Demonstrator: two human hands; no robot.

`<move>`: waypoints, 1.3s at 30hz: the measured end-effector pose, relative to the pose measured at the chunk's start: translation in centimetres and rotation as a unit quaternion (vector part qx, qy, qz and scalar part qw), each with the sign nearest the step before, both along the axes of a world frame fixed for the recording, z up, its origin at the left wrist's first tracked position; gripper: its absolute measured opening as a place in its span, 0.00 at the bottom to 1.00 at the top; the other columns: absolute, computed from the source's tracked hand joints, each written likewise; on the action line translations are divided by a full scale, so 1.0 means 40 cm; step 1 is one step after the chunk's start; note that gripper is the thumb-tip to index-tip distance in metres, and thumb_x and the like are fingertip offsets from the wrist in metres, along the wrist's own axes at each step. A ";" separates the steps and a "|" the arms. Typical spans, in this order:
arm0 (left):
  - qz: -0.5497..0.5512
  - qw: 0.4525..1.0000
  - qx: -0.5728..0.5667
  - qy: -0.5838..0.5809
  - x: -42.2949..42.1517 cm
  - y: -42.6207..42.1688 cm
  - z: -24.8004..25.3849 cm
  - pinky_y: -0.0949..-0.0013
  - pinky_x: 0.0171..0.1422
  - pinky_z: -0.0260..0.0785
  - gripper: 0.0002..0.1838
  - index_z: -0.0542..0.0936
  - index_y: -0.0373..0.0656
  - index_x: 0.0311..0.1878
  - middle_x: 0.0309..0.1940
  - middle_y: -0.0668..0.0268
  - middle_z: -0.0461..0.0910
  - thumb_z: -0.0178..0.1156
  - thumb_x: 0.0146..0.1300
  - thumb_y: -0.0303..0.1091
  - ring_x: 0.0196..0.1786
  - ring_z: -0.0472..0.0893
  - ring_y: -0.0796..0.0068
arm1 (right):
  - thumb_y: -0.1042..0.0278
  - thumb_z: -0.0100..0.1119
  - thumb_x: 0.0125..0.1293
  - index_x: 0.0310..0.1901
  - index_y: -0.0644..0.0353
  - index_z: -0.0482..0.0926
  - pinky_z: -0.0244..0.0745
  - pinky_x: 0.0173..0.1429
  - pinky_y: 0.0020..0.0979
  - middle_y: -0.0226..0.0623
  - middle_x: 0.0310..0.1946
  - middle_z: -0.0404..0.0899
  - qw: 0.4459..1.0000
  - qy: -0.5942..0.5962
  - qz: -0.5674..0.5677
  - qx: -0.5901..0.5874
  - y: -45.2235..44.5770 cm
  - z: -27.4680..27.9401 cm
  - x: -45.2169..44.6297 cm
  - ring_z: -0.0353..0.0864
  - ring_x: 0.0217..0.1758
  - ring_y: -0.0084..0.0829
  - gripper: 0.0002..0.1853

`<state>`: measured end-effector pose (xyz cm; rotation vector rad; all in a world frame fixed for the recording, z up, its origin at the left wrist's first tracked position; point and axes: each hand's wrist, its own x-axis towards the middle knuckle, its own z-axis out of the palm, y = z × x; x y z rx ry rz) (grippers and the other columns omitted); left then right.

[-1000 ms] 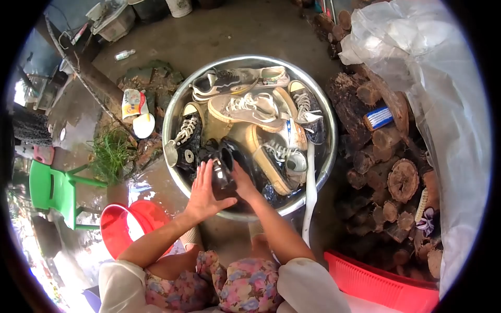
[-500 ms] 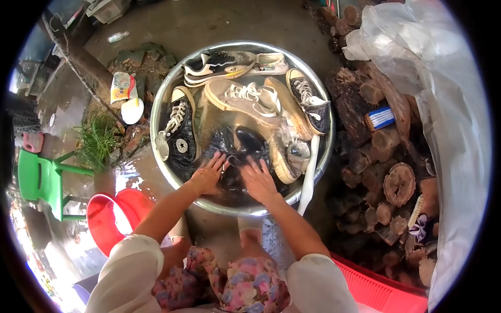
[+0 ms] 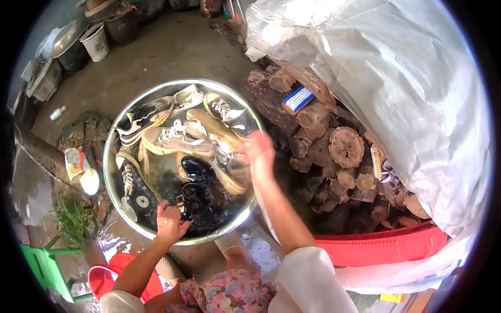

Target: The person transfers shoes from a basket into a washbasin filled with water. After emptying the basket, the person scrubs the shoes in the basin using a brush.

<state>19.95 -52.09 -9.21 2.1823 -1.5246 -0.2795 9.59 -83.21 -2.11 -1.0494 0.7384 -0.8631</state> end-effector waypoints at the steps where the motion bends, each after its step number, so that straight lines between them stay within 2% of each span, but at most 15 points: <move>1: 0.016 0.998 -0.050 -0.027 0.002 -0.009 0.004 0.54 0.64 0.62 0.25 0.76 0.38 0.37 0.36 0.56 0.77 0.76 0.42 0.43 0.41 0.78 0.54 | 0.53 0.62 0.65 0.54 0.56 0.71 0.78 0.37 0.32 0.34 0.45 0.75 0.994 -0.021 -0.076 0.071 -0.104 -0.016 -0.011 0.79 0.38 0.29 0.21; 4: 0.117 0.991 -0.012 0.072 -0.004 -0.038 0.054 0.56 0.58 0.68 0.27 0.74 0.39 0.39 0.35 0.56 0.77 0.77 0.41 0.43 0.40 0.78 0.52 | 0.38 0.69 0.56 0.62 0.63 0.62 0.72 0.47 0.38 0.39 0.55 0.67 0.970 -0.080 -0.162 0.162 -0.259 0.060 0.000 0.75 0.48 0.35 0.44; 8: 0.121 0.899 -0.102 0.409 0.038 0.002 0.022 0.57 0.53 0.73 0.33 0.69 0.40 0.58 0.43 0.54 0.80 0.74 0.51 0.35 0.46 0.81 0.56 | 0.35 0.64 0.59 0.33 0.57 0.79 0.74 0.30 0.30 0.29 0.19 0.78 0.972 -0.109 -0.064 0.198 -0.377 0.053 -0.010 0.76 0.22 0.28 0.27; 10: 0.180 0.830 -0.111 0.517 0.081 0.025 0.043 0.70 0.51 0.74 0.30 0.67 0.39 0.64 0.44 0.61 0.80 0.66 0.59 0.24 0.49 0.79 0.72 | 0.41 0.65 0.59 0.33 0.52 0.79 0.71 0.30 0.26 0.26 0.23 0.79 0.981 -0.040 -0.143 0.127 -0.339 0.069 -0.007 0.75 0.24 0.19 0.20; 12: 0.217 0.833 -0.163 0.482 0.130 0.035 0.033 0.70 0.53 0.74 0.25 0.69 0.38 0.61 0.44 0.60 0.81 0.63 0.62 0.24 0.47 0.80 0.72 | 0.52 0.65 0.61 0.33 0.52 0.78 0.68 0.27 0.20 0.26 0.25 0.79 0.984 -0.028 -0.126 0.121 -0.187 0.087 0.010 0.73 0.23 0.17 0.13; 19: 0.164 0.662 -0.280 0.676 0.095 -0.087 0.133 0.59 0.65 0.71 0.36 0.61 0.37 0.69 0.55 0.51 0.79 0.65 0.65 0.41 0.62 0.77 0.58 | 0.68 0.58 0.66 0.42 0.64 0.76 0.77 0.28 0.29 0.41 0.32 0.83 0.943 0.052 0.294 0.145 0.401 -0.019 0.060 0.78 0.22 0.28 0.09; 23: 0.221 0.552 -0.319 0.738 0.125 -0.034 0.161 0.51 0.54 0.81 0.25 0.66 0.41 0.63 0.48 0.53 0.80 0.60 0.64 0.28 0.51 0.84 0.53 | 0.61 0.56 0.73 0.47 0.64 0.76 0.78 0.36 0.28 0.37 0.38 0.82 0.908 0.159 0.388 0.019 0.438 -0.053 0.046 0.81 0.31 0.26 0.13; 26: 0.315 0.739 -0.271 0.530 0.197 0.007 0.076 0.61 0.49 0.79 0.35 0.59 0.45 0.73 0.42 0.58 0.79 0.62 0.65 0.31 0.46 0.82 0.67 | 0.63 0.53 0.74 0.46 0.65 0.77 0.79 0.46 0.31 0.37 0.43 0.81 0.964 0.153 0.217 0.024 0.385 -0.125 0.004 0.82 0.41 0.27 0.12; 27: 0.324 0.827 -0.304 0.344 0.209 -0.011 -0.007 0.68 0.53 0.73 0.34 0.62 0.40 0.68 0.50 0.54 0.79 0.67 0.63 0.37 0.47 0.81 0.68 | 0.63 0.51 0.75 0.48 0.64 0.78 0.78 0.51 0.32 0.38 0.45 0.81 0.952 0.142 0.270 0.020 0.381 -0.194 -0.006 0.81 0.44 0.28 0.13; 28: 0.369 0.860 -0.122 0.330 0.199 -0.007 0.003 0.60 0.56 0.74 0.37 0.59 0.46 0.72 0.59 0.47 0.74 0.64 0.65 0.45 0.47 0.81 0.58 | 0.66 0.51 0.73 0.50 0.64 0.78 0.77 0.52 0.31 0.39 0.47 0.80 0.885 0.283 0.367 -0.049 0.369 -0.231 0.001 0.81 0.47 0.30 0.12; 30: 0.307 0.941 0.080 0.120 0.162 -0.050 0.042 0.52 0.58 0.73 0.39 0.56 0.53 0.74 0.62 0.42 0.69 0.59 0.65 0.55 0.50 0.81 0.48 | 0.70 0.52 0.70 0.52 0.64 0.77 0.75 0.55 0.31 0.39 0.49 0.80 0.838 0.116 0.477 0.237 0.383 -0.262 0.050 0.80 0.50 0.31 0.13; 32: 0.328 0.914 0.139 0.196 0.122 -0.078 -0.006 0.47 0.59 0.71 0.39 0.54 0.59 0.75 0.56 0.42 0.72 0.53 0.66 0.61 0.53 0.77 0.36 | 0.65 0.53 0.69 0.46 0.59 0.78 0.72 0.50 0.30 0.31 0.41 0.80 0.835 0.081 0.471 0.272 0.414 -0.385 0.099 0.78 0.42 0.28 0.10; 35: 0.285 0.909 0.114 0.283 0.058 -0.034 -0.045 0.47 0.62 0.70 0.39 0.53 0.56 0.76 0.63 0.39 0.67 0.50 0.68 0.59 0.54 0.76 0.35 | 0.49 0.44 0.73 0.45 0.54 0.78 0.76 0.52 0.37 0.34 0.41 0.81 0.855 0.114 0.235 0.448 0.464 -0.232 0.194 0.80 0.44 0.35 0.18; 37: 0.276 0.895 0.153 0.315 -0.014 -0.004 -0.012 0.49 0.65 0.67 0.36 0.52 0.52 0.77 0.72 0.43 0.58 0.46 0.70 0.54 0.54 0.75 0.33 | 0.48 0.32 0.75 0.56 0.56 0.76 0.76 0.62 0.43 0.39 0.52 0.82 0.862 0.154 0.199 0.441 0.456 -0.314 0.198 0.81 0.54 0.40 0.27; 39: 0.238 0.947 0.135 0.166 -0.023 0.006 -0.072 0.48 0.58 0.73 0.34 0.54 0.56 0.76 0.68 0.42 0.61 0.49 0.70 0.49 0.51 0.77 0.35 | 0.45 0.34 0.74 0.58 0.56 0.77 0.76 0.62 0.43 0.40 0.53 0.81 0.848 0.082 0.207 0.482 0.448 -0.404 0.174 0.81 0.55 0.40 0.28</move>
